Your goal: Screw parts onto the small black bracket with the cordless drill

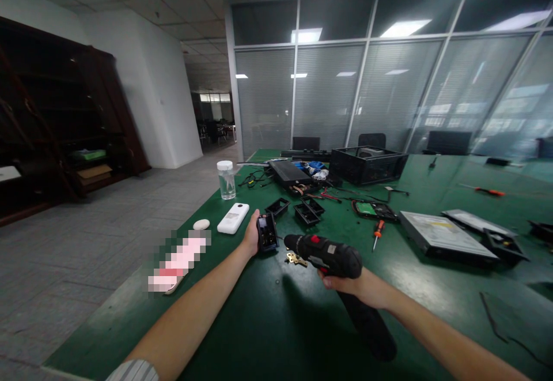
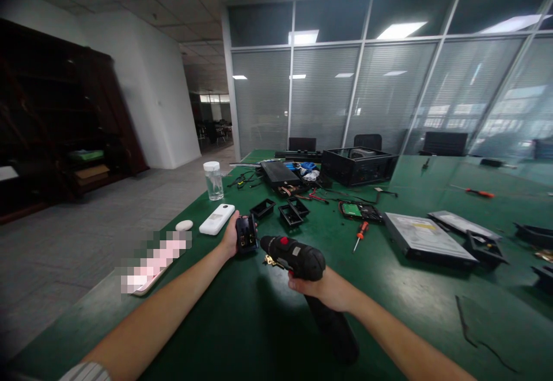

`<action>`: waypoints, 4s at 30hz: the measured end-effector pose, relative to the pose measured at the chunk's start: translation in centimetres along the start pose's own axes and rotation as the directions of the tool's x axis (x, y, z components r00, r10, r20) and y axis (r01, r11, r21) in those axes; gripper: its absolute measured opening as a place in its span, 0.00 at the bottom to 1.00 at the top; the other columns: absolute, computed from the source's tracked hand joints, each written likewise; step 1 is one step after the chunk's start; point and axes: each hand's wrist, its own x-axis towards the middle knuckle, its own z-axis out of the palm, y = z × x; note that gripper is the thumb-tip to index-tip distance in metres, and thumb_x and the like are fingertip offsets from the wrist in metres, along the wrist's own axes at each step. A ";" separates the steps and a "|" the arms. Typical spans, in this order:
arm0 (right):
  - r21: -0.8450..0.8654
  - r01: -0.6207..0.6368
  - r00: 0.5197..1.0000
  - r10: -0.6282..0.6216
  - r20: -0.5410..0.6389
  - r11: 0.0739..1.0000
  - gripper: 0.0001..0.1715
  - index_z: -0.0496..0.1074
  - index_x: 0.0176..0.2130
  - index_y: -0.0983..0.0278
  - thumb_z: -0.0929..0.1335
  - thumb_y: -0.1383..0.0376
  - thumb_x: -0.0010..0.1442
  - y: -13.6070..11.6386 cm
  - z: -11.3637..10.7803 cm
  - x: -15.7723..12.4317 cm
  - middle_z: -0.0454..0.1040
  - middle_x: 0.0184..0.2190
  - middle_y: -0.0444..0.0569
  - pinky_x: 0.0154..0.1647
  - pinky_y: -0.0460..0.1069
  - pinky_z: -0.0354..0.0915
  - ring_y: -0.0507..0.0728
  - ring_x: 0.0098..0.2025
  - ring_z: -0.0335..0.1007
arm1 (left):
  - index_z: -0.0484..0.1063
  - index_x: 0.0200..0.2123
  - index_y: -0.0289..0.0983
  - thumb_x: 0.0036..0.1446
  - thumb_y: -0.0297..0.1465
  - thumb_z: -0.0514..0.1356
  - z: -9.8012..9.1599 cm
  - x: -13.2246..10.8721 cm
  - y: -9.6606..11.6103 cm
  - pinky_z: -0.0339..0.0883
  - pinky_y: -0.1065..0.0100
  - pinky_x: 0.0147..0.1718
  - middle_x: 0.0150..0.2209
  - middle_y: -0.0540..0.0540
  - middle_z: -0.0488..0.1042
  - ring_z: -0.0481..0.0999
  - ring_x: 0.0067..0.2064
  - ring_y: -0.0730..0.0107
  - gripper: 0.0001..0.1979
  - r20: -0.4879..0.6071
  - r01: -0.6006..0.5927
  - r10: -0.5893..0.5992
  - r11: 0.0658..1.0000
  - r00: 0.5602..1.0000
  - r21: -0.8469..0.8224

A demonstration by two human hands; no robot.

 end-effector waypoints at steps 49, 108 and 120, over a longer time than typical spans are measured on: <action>0.068 -0.024 1.000 0.024 0.007 0.997 0.15 0.66 0.35 0.66 0.67 0.57 0.52 1.1 -0.2 0.3 0.65 0.30 0.46 0.35 0.48 0.60 0.54 0.33 0.60 | 0.68 0.30 0.34 0.47 0.49 0.54 0.1 -0.1 0.1 0.65 0.69 0.22 0.24 0.45 0.73 0.73 0.25 0.66 0.22 -0.049 0.043 -0.043 0.999 0.998 -0.008; -0.008 -0.055 0.998 0.055 -0.004 0.998 0.18 0.67 0.35 0.66 0.66 0.53 0.51 0.7 0.0 0.3 0.66 0.30 0.47 0.35 0.49 0.62 0.55 0.34 0.62 | 0.66 0.30 0.34 0.48 0.48 0.53 0.0 0.1 0.0 0.65 0.67 0.22 0.22 0.46 0.72 0.72 0.22 0.67 0.21 -0.031 0.011 -0.010 1.000 0.999 0.002; 0.017 -0.045 0.999 0.045 -0.008 0.999 0.17 0.66 0.35 0.66 0.66 0.55 0.52 0.4 -0.1 0.1 0.66 0.31 0.46 0.37 0.50 0.61 0.55 0.34 0.62 | 0.66 0.31 0.35 0.46 0.49 0.54 -0.2 0.3 -0.2 0.66 0.66 0.23 0.24 0.45 0.72 0.74 0.25 0.64 0.21 -0.020 -0.004 0.004 1.000 1.000 0.007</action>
